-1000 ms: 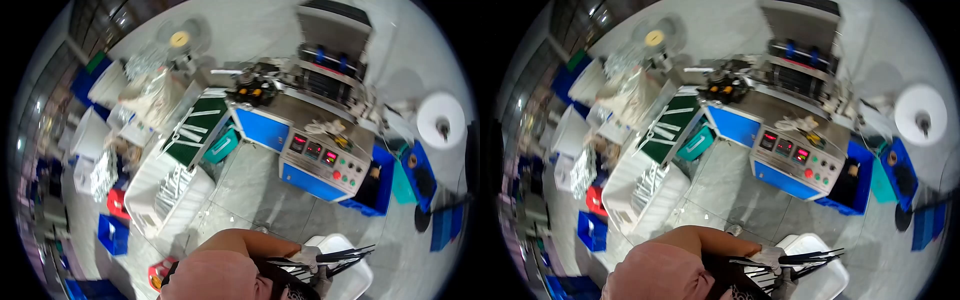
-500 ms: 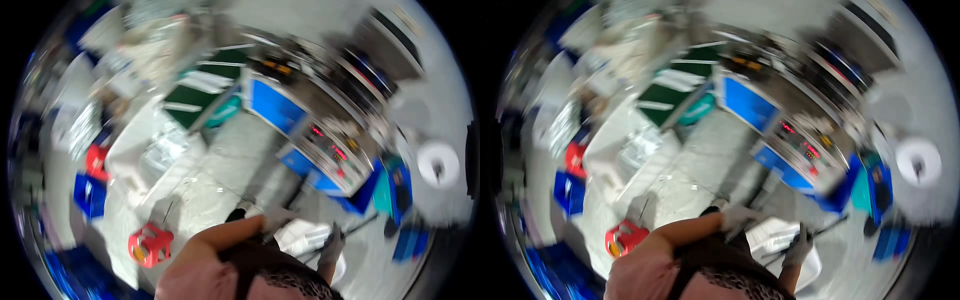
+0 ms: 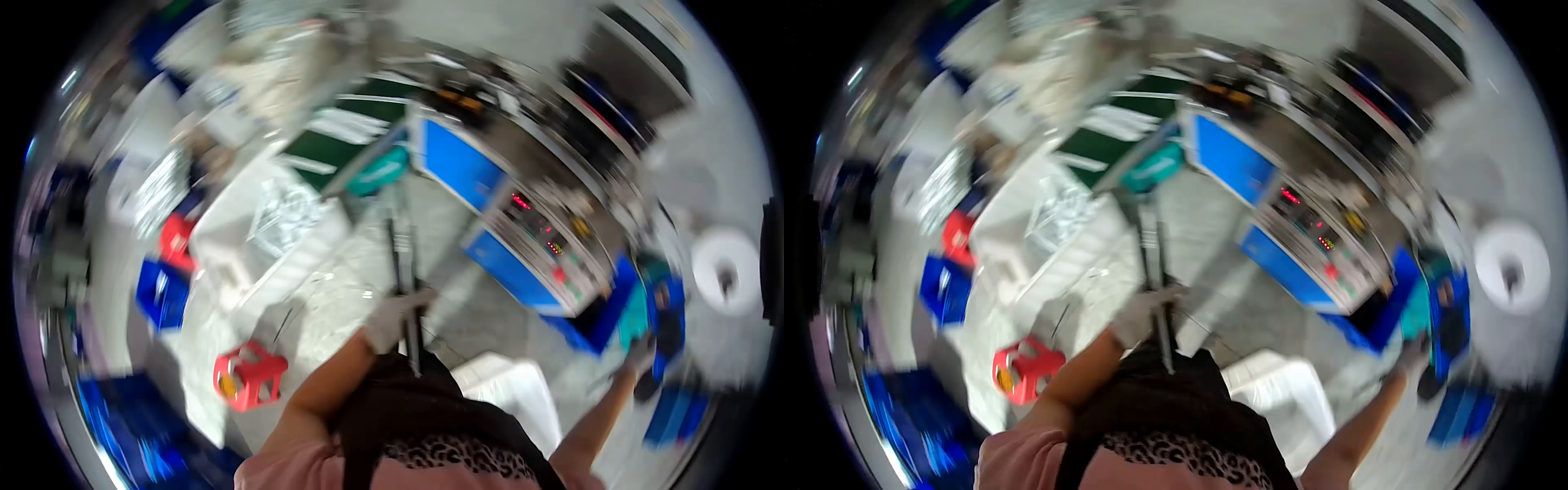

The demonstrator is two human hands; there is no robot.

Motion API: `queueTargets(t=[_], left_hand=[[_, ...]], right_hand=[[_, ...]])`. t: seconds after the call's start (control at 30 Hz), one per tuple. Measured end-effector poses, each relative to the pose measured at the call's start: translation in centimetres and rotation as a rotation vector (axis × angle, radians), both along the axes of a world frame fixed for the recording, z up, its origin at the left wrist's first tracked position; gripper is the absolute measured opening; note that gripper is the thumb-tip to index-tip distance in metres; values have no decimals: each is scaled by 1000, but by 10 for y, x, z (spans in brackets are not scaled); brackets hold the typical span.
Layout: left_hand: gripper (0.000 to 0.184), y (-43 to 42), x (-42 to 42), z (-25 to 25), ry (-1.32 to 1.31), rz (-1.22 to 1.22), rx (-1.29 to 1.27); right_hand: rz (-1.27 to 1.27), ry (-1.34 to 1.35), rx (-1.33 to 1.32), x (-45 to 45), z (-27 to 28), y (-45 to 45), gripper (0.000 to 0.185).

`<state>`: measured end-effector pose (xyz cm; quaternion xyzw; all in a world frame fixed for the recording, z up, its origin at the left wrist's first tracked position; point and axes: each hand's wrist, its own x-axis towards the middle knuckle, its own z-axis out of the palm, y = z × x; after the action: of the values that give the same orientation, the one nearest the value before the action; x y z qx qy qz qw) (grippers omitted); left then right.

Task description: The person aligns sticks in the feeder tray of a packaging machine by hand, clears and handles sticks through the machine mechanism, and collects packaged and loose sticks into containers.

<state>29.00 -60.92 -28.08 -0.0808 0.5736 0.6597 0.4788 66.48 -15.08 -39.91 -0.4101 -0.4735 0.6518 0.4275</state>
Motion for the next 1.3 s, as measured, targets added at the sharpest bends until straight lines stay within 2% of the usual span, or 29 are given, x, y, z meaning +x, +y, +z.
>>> queueTargets(t=[0.03, 0.07, 0.1, 0.17, 0.23, 0.27, 0.33, 0.37, 0.43, 0.47, 0.5, 0.57, 0.6, 0.63, 0.7, 0.73, 0.77, 0.83, 0.9, 0.93, 0.97, 1.0, 1.07, 1.1, 1.13, 1.17, 1.2, 1.27, 1.3], left_hand=[[18, 7, -3, -8, 10, 29, 9], [14, -15, -19, 1, 13, 69, 136], [10, -11, -19, -12, -59, 64, 171], [8, -18, -22, 0, -55, -9, 178], [17, -34, -28, 2, -24, -40, 294], [19, -47, -35, 1, 154, -165, 184], [24, -70, -51, -6, 48, -52, 159], [27, -82, -59, -9, -2, 9, 147], [32, -112, -86, -48, 159, -39, 230], [34, -121, -96, -71, 77, 95, 399], [36, -129, -106, -94, -11, 216, 576], [39, -162, -140, -52, 121, 208, 250], [41, -186, -163, -41, 110, 154, 296], [41, -202, -184, -46, 128, 125, 338], [39, -238, -225, -57, 136, -21, 297], [34, -247, -231, -68, 122, 133, 480], [30, -264, -249, -72, 105, 33, 416], [27, -291, -262, -89, 22, 48, 411], [25, -326, -288, -80, -109, 56, 303], [21, -330, -276, -94, -164, 357, 452], [22, -346, -285, -97, -188, 402, 496], [21, -360, -293, -94, -301, 503, 470], [20, -385, -305, -104, -433, 730, 468], [21, -394, -300, -121, -440, 864, 489], [21, -399, -287, -145, -442, 943, 514], [20, -405, -274, -160, -373, 988, 503], [32, -413, -258, -185, -493, 1129, 750], [25, -418, -231, -210, -542, 1213, 597], [20, -417, -228, -218, -407, 1316, 810]], right_hand=[[-246, -598, 207, -59, 68, -68, 28], [-125, -588, 67, -109, 84, -115, 32], [16, -548, 83, -126, 68, -134, 33], [386, -589, 34, -213, 98, -225, 30], [803, -656, -9, -276, 105, -294, 32], [896, -542, -18, -309, 103, -328, 32], [976, -542, -158, -366, 137, -400, 30], [970, -465, 68, -384, 116, -418, 32], [958, -362, 91, -419, 95, -451, 38], [951, -344, 244, -440, 110, -476, 39], [967, -362, 251, -456, 108, -487, 39], [1146, -483, 550, -498, 98, -505, 41], [1193, -439, 692, -526, 103, -520, 42], [1213, -469, 970, -550, 100, -530, 44], [1217, -656, 1075, -587, 85, -554, 46], [1168, -695, 1226, -595, 72, -563, 50], [1268, -686, 1172, -618, 84, -585, 46], [1537, -613, 1063, -653, 82, -608, 40], [1780, -692, 848, -689, 79, -636, 36], [1898, -720, 708, -703, 73, -649, 35], [2100, -749, 674, -718, 67, -659, 36], [2142, -913, 106, -737, 57, -667, 39], [2099, -821, -194, -757, -16, -677, 48], [2073, -601, -283, -784, -42, -695, 54], [1988, -805, 248, -801, -88, -712, 57], [2027, -897, 528, -823, -130, -727, 59], [2045, -973, 819, -850, -173, -745, 61], [1945, -949, 1240, -899, -263, -790, 77], [1758, -593, 1538, -916, -320, -809, 79]])
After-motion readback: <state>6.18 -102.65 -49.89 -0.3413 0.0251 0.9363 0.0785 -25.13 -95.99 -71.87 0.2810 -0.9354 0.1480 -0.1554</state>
